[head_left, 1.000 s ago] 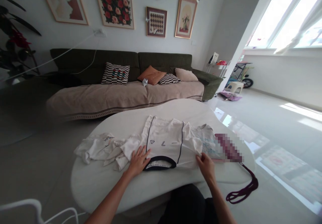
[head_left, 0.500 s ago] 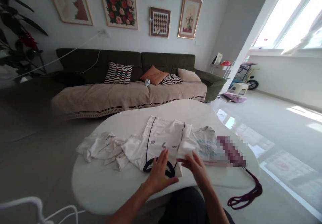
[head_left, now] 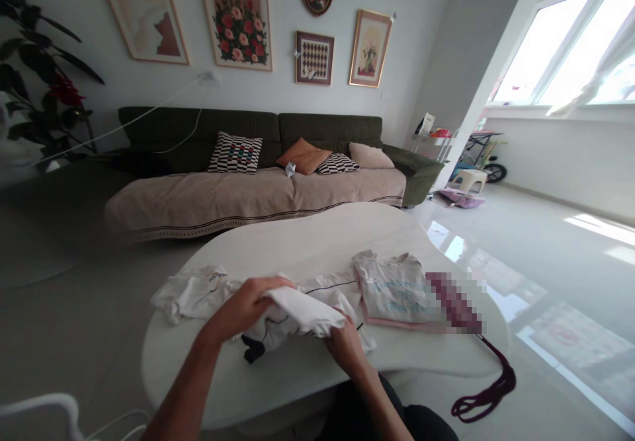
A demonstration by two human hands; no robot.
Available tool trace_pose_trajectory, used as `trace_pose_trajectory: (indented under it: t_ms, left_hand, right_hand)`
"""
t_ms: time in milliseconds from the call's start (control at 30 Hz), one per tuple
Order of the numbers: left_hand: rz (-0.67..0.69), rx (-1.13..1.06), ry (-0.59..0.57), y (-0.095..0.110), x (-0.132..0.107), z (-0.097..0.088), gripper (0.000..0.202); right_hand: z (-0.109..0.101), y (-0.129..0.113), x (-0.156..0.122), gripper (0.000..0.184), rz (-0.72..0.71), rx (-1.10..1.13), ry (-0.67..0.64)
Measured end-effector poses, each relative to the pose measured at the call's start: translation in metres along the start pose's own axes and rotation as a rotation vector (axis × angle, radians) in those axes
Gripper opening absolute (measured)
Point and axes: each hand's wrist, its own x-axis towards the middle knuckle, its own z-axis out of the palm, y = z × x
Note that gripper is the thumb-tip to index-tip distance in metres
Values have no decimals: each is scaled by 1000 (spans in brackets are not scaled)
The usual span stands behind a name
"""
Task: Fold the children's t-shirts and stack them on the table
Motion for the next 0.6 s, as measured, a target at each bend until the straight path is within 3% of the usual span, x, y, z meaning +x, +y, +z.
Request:
trace_pose_trajectory:
  t_ms: [100,200,233,300,367,400,467,533,600]
  left_hand:
    - [-251,422,399,-30,1,-53,26]
    - [-477,648,688,-38,13,-102,25]
    - [-470,665,810,-33,22,-116,26]
    - [-294,632,1057,-16,48,-133,29]
    - [-37,540,1160,4,86,-136,30]
    - [66,469,1129,14,108,-130,30]
    - [130,417,1004,28,152,-106,30]
    - [139,291,686,33,186,-67,28]
    - [144,258,538,30,202,-21,29]
  right_hand:
    - [-8,-33,6,26,58,15,51]
    - [-36,-82,15,21,-138,114,7]
    - [-47,-98,19,17,-235,181,-27]
    - [-67,-118,28,10,-330,367,-54]
    - [-81,-117,39,10,-263,561,-1]
    - [-84,-109,44,12,-189,640,52]
    - [-82,-79,53,18,-45,741,162]
    - [-69,-42,59,22,71,775,219]
    - [-49,-5,60,26,188,737,210]
